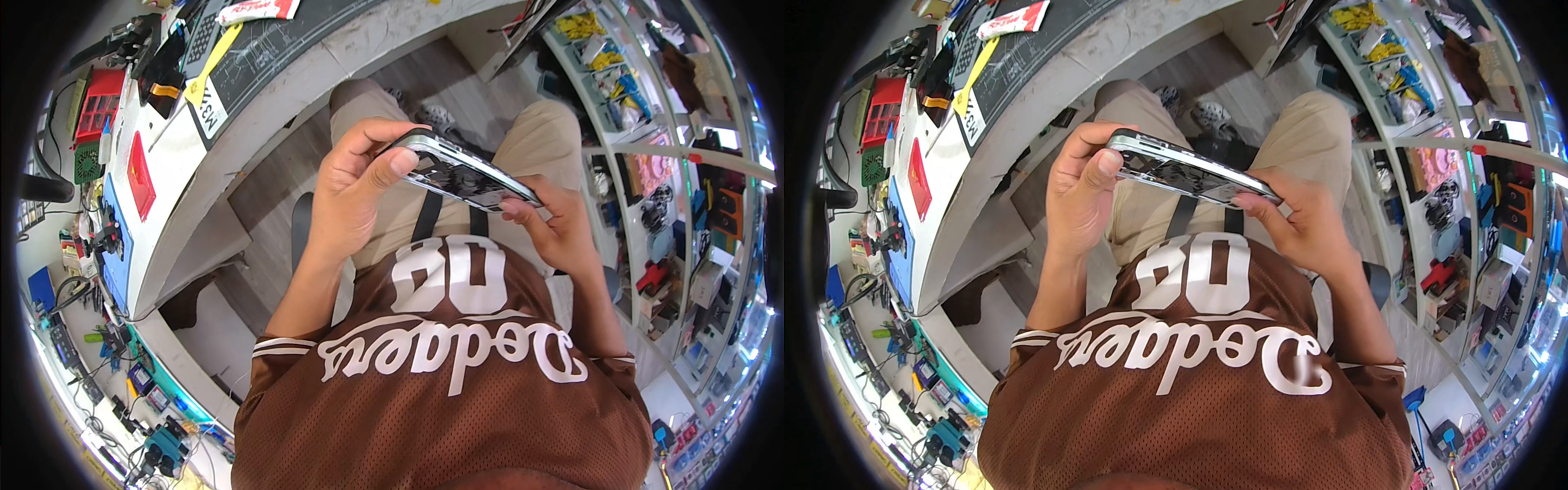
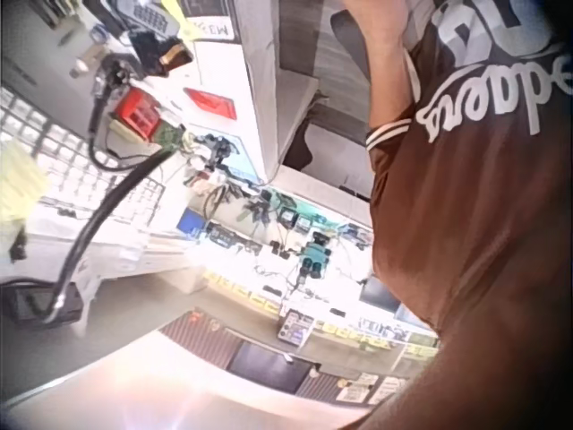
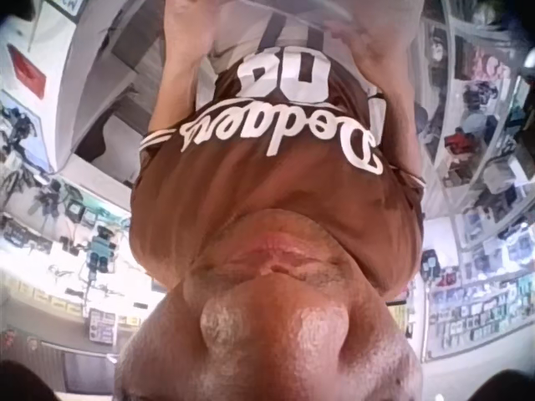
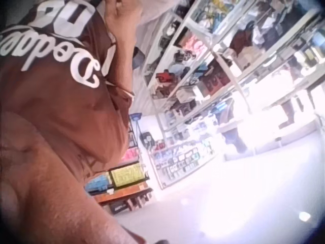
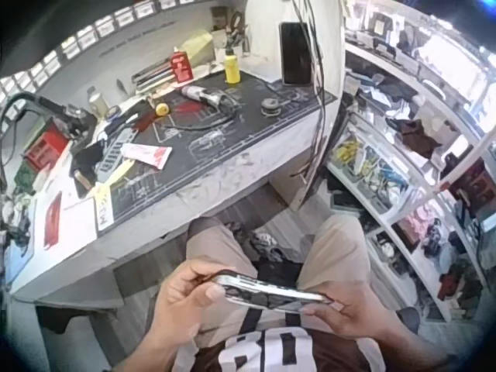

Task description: The person handles several smartphones and accessories, then opens a black smartphone to reveal its internal components. They align the internal chassis with the outer frame and press the edges to close the device.

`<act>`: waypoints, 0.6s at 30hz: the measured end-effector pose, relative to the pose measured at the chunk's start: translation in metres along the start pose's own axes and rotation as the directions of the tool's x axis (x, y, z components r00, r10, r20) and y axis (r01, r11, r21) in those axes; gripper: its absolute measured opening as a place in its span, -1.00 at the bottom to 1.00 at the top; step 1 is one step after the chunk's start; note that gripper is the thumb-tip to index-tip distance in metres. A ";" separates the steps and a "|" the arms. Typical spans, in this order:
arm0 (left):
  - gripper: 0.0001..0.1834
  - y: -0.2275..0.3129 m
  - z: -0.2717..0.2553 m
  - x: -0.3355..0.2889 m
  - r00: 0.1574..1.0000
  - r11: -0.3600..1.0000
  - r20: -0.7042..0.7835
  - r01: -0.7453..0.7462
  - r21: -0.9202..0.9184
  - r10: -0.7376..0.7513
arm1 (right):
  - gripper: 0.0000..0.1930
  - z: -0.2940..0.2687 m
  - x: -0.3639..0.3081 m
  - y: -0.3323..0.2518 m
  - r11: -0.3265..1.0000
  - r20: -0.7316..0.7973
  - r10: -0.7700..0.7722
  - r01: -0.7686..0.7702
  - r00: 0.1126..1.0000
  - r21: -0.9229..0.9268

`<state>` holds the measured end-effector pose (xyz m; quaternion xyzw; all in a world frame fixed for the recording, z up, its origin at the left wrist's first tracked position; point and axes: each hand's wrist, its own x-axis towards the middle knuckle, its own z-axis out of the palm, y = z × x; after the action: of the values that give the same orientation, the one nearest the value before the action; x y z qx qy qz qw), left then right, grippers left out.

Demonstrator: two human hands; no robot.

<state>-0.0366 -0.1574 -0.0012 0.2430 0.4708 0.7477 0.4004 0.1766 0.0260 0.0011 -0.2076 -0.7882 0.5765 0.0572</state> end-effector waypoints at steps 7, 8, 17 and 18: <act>-0.77 -0.029 -0.003 -0.024 0.999 0.999 -0.049 -0.006 -0.054 0.003 | -0.84 0.001 -0.015 0.014 0.999 0.107 0.021 -0.025 0.994 0.039; -0.77 -0.030 -0.004 -0.025 0.998 0.998 -0.063 0.017 -0.061 -0.021 | -0.84 0.001 -0.015 0.016 0.996 0.118 0.045 -0.054 0.992 0.077; -0.80 -0.026 0.007 -0.025 0.987 0.983 -0.125 0.081 -0.164 -0.102 | -0.83 -0.005 -0.012 0.023 0.962 0.131 0.073 -0.105 0.989 0.251; -0.79 -0.030 0.005 -0.026 0.988 0.984 -0.116 0.079 -0.160 -0.098 | -0.83 -0.006 -0.011 0.023 0.966 0.137 0.053 -0.086 0.989 0.245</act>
<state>-0.0076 -0.1696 -0.0253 0.1433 0.4455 0.7770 0.4211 0.1951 0.0332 -0.0169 -0.1885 -0.7034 0.6853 0.0113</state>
